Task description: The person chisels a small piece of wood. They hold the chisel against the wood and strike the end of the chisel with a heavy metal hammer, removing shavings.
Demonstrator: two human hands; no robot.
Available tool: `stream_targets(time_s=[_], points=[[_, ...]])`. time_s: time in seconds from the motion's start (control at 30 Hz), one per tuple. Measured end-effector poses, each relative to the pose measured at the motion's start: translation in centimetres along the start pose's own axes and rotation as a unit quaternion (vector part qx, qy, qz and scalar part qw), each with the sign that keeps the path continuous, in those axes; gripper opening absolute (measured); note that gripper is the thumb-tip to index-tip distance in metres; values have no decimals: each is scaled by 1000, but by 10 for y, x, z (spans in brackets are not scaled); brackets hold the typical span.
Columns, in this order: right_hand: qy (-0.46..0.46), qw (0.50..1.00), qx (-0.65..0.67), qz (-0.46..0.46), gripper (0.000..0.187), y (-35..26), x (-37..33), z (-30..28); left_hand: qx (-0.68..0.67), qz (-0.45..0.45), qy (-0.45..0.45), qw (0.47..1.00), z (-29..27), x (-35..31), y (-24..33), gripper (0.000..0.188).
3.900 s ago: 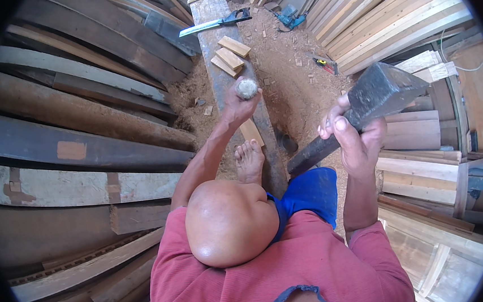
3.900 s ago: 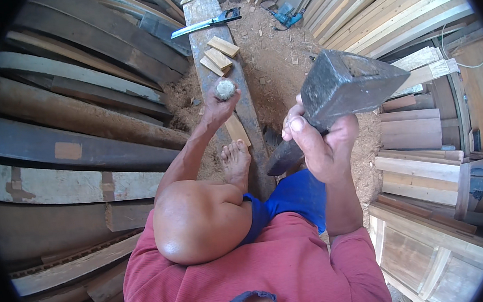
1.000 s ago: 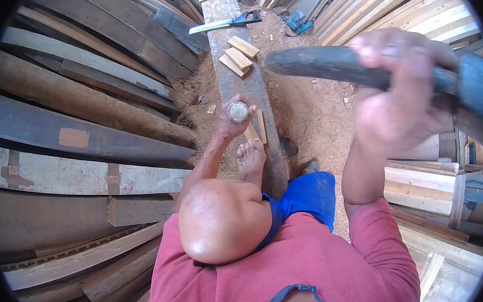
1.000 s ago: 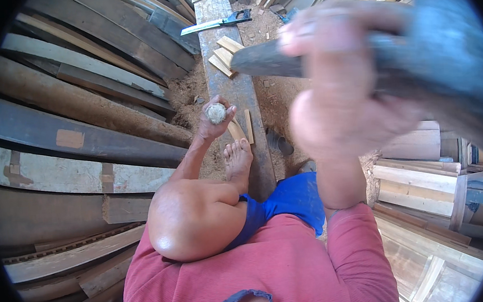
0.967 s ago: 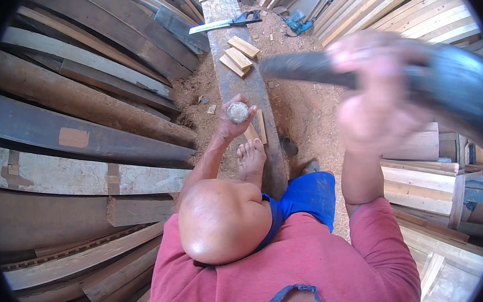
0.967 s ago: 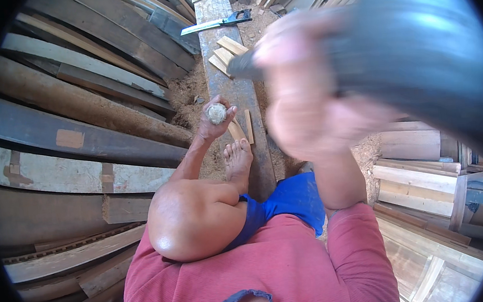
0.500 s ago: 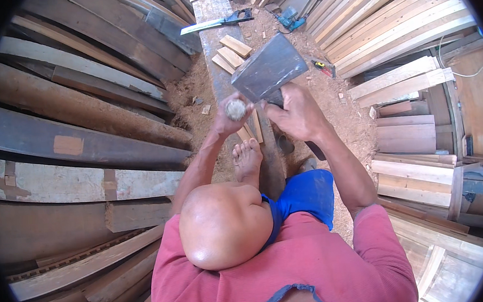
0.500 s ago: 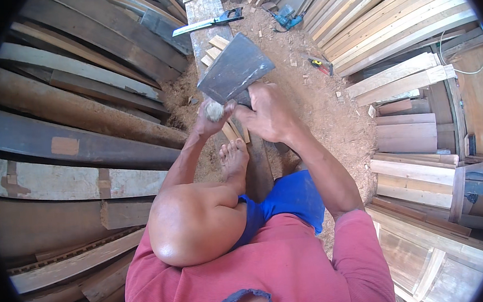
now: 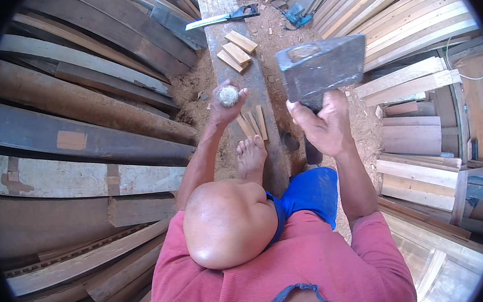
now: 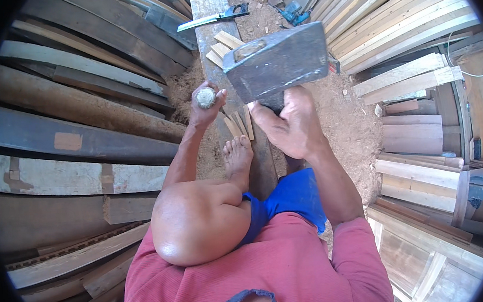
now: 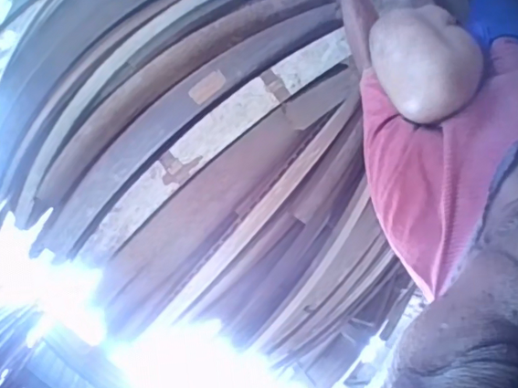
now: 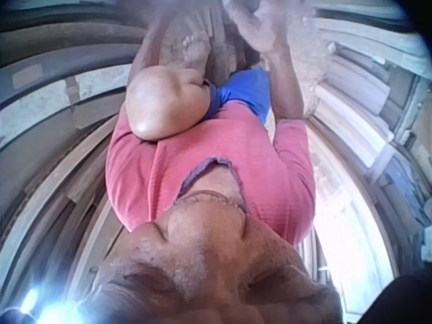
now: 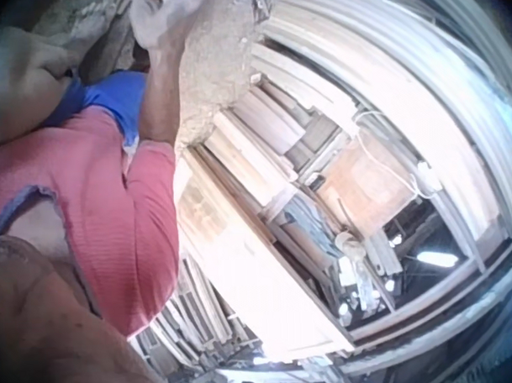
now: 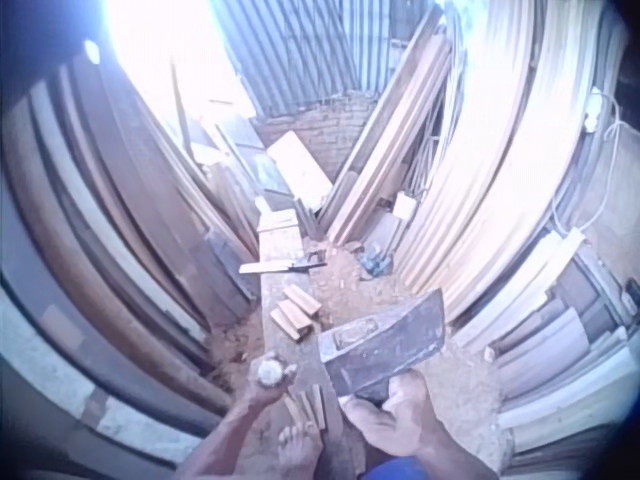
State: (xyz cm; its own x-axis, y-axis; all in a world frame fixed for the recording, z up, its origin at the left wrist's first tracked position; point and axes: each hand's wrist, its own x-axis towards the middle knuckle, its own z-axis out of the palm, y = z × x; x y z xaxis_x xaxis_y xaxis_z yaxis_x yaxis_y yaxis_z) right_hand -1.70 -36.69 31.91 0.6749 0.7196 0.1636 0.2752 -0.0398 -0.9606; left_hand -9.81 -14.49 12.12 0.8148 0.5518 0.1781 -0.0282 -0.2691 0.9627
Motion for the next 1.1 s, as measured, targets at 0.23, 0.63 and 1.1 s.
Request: stream_targets(time_s=[0.23,0.63,1.1], points=[[57,997,-4,-49,6,-12,-3,-11,-21,-17,-32,999,2,-4,6,21],[200,922,107,-313,4,-62,20,-32,32,27,-32,999,0,-20,7,21],[-201,885,-421,-14,21,69,26,37,56,54,-38,996,7,-56,-6,20]])
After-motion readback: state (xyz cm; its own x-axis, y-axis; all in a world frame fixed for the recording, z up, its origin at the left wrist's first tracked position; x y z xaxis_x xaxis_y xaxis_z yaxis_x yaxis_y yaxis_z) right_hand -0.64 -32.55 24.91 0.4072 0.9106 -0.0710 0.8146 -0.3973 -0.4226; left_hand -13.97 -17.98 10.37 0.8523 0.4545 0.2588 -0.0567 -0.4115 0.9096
